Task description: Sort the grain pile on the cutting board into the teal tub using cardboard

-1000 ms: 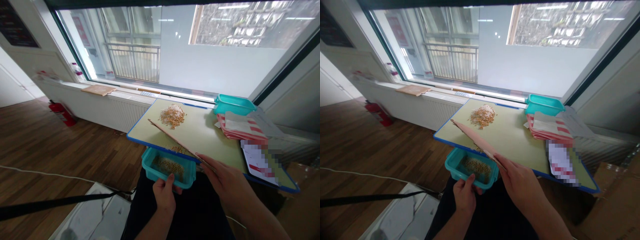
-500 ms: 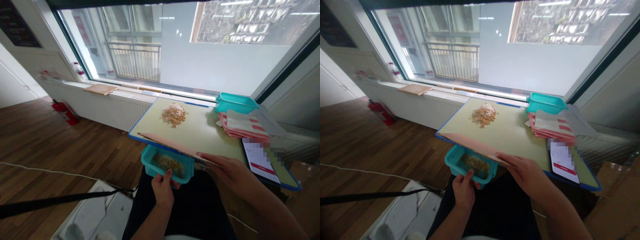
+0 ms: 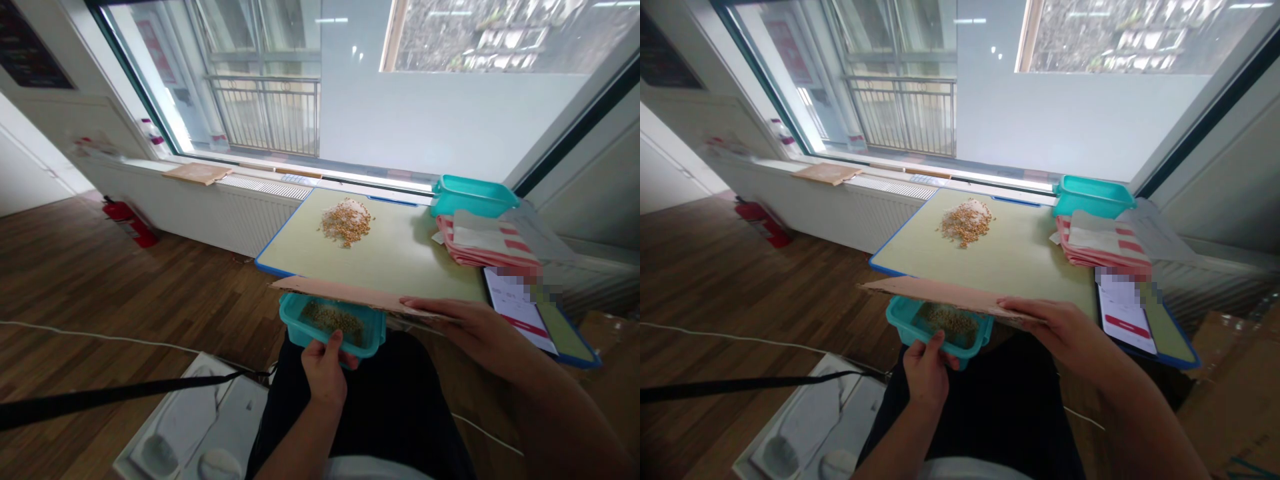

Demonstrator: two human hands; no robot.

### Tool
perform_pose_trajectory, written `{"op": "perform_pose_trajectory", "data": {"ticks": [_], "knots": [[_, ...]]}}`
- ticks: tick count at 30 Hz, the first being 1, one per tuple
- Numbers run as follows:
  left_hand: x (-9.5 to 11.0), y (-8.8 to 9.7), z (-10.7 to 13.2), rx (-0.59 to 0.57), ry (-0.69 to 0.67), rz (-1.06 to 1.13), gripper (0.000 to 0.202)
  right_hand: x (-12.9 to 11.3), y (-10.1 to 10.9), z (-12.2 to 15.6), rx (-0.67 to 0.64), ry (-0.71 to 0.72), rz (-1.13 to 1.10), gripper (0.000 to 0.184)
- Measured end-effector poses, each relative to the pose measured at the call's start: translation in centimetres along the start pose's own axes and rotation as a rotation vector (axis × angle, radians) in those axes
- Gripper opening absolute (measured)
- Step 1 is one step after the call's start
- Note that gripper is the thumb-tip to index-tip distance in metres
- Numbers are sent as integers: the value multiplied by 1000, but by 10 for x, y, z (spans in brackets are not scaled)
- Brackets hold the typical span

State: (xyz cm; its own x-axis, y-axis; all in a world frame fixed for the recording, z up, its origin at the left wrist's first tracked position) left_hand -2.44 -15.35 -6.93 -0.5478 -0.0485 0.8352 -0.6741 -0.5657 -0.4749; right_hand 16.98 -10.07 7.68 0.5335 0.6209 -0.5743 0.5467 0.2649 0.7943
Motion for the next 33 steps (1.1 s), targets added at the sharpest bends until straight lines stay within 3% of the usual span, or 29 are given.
{"op": "perform_pose_trajectory", "data": {"ticks": [10, 21, 27, 30, 33], "knots": [[2, -2, 0, 25, 17, 1, 31, 10, 3, 0, 9, -8, -64, 32], [0, 1, 1, 21, -2, -11, 31, 7, 10, 19, 296, -109, 207, 29], [-2, 1, 5, 16, -5, -36, 31, -14, -1, 33, 526, -289, 425, 31], [-3, 2, 6, 24, -6, -48, 32, -32, -13, 29, 565, -392, 490, 34], [-4, 2, 6, 41, -5, -63, 32, -45, -26, 23, 572, -388, 498, 37]]}}
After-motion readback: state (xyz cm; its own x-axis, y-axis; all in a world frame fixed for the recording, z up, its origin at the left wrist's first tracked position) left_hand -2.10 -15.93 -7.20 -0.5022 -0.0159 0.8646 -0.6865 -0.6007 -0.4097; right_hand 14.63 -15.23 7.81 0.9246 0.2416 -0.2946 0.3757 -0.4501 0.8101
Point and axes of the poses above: each hand's wrist, its own z-axis away from the middle knuckle, its own y-axis out of the back of the hand, x = y × z, the point moved 2 cm from there along -z, towards the middle knuckle, and after that the axes turned 5 degrees about -z, right-handed, at the moved point
